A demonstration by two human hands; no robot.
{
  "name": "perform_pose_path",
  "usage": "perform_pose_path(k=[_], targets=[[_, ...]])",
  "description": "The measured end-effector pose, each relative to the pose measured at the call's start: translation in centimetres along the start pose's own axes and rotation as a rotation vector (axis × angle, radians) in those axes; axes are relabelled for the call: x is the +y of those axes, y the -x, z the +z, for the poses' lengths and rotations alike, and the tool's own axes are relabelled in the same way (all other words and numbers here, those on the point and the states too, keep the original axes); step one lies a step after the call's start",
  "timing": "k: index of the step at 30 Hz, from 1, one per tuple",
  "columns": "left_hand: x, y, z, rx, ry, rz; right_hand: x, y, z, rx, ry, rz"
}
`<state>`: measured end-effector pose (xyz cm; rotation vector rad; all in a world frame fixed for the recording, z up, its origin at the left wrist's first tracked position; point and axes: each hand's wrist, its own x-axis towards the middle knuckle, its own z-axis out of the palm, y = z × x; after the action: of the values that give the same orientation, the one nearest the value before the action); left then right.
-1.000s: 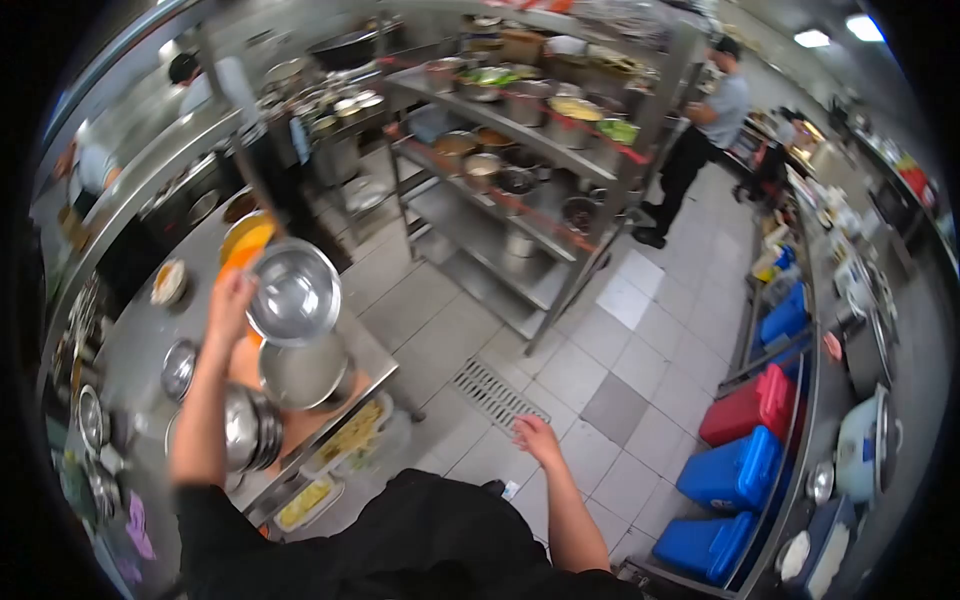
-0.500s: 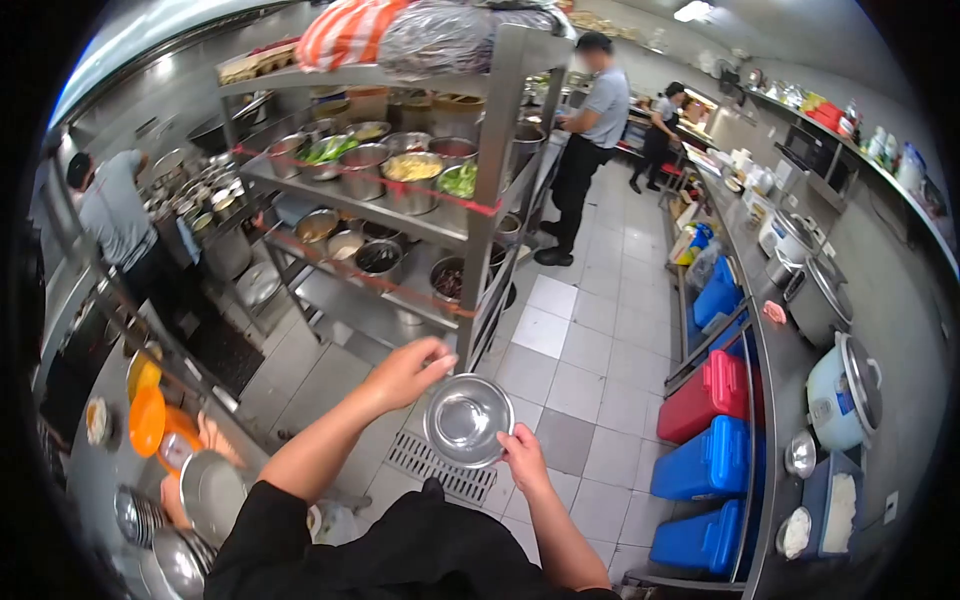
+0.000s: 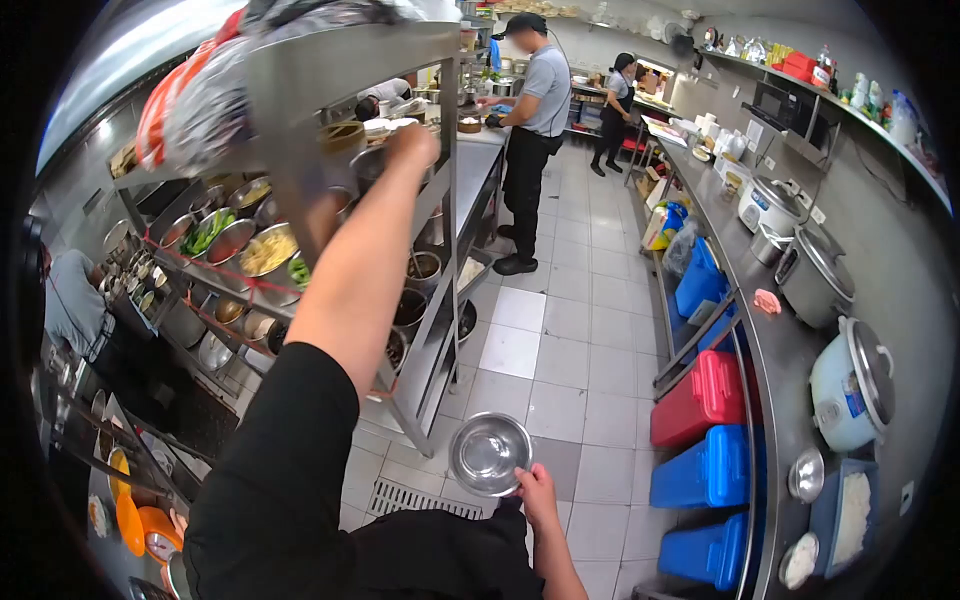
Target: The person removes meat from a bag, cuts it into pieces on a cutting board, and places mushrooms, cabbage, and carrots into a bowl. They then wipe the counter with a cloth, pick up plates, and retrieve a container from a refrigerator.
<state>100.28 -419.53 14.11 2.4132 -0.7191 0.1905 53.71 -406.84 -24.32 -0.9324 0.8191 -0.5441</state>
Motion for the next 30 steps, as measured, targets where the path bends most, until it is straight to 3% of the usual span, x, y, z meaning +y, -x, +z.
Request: perform_pose_path(k=[2, 3, 4, 5, 6, 9, 13, 15, 16, 18, 19, 21, 22, 23, 25, 27, 29, 30], targets=[[-2.0, -3.9, 2.0, 0.128, -0.074, -0.099, -0.9, -2.9, -2.2, -0.003, 0.003, 0.040], [-2.7, -5.0, 1.8, -0.088, -0.257, -0.134, -1.3, -4.3, -3.6, -0.014, 0.065, 0.055], [-4.5, -6.9, 3.3, -0.166, -0.363, -0.108, -2.0, -6.1, -4.3, -0.025, 0.118, 0.059], [-7.4, -9.6, 5.1, -0.351, -0.449, 0.029, -2.8, -7.9, -4.8, -0.043, 0.108, 0.065], [-11.4, -13.2, 7.6, -0.497, -0.281, 0.169, -3.6, -9.4, -5.4, -0.044, 0.135, 0.057], [-9.2, -9.3, 5.0, -0.626, -0.303, -0.049, -7.7, -13.5, -4.7, -0.087, 0.202, 0.058], [-11.0, -11.6, 6.8, -0.656, -0.417, -0.070, -11.5, -18.9, -2.0, -0.226, 0.425, 0.008], [-10.2, -10.3, 6.1, -0.523, -0.523, 0.143, -13.0, -20.6, 0.0, -0.326, 0.457, -0.033], [-10.4, -10.6, 6.0, -0.518, -0.516, 0.139, -13.4, -21.1, 0.9, -0.329, 0.465, -0.037], [-10.5, -11.6, 5.5, -0.314, -0.368, -0.017, -14.2, -21.9, 2.6, -0.410, 0.430, -0.063], [-10.7, -11.8, 5.0, -0.306, -0.368, -0.015, -14.8, -22.1, 3.6, -0.413, 0.429, -0.071], [-11.2, -12.0, 4.2, -0.029, 0.000, -0.067, -15.8, -22.3, 5.1, -0.443, 0.393, -0.067], [-9.1, -10.1, 2.6, -0.032, 0.204, -0.189, -15.2, -23.4, 5.4, -0.458, 0.395, -0.092], [-7.5, -8.5, 1.3, -0.028, 0.202, -0.194, -15.5, -23.7, 5.8, -0.464, 0.396, -0.089], [-4.9, -5.0, -0.7, -0.053, 0.698, -0.144, -16.6, -24.4, 7.2, -0.477, 0.412, -0.109], [-1.5, 0.8, -2.4, -0.122, 0.836, -0.080, -17.6, -24.9, 8.5, -0.502, 0.395, -0.119], [1.2, 8.1, -2.0, -0.135, 0.687, 0.010, -18.9, -24.9, 9.8, -0.530, 0.462, -0.180], [0.4, 10.7, -0.2, -0.241, 0.657, 0.070, -19.3, -24.9, 10.2, -0.559, 0.480, -0.192]])
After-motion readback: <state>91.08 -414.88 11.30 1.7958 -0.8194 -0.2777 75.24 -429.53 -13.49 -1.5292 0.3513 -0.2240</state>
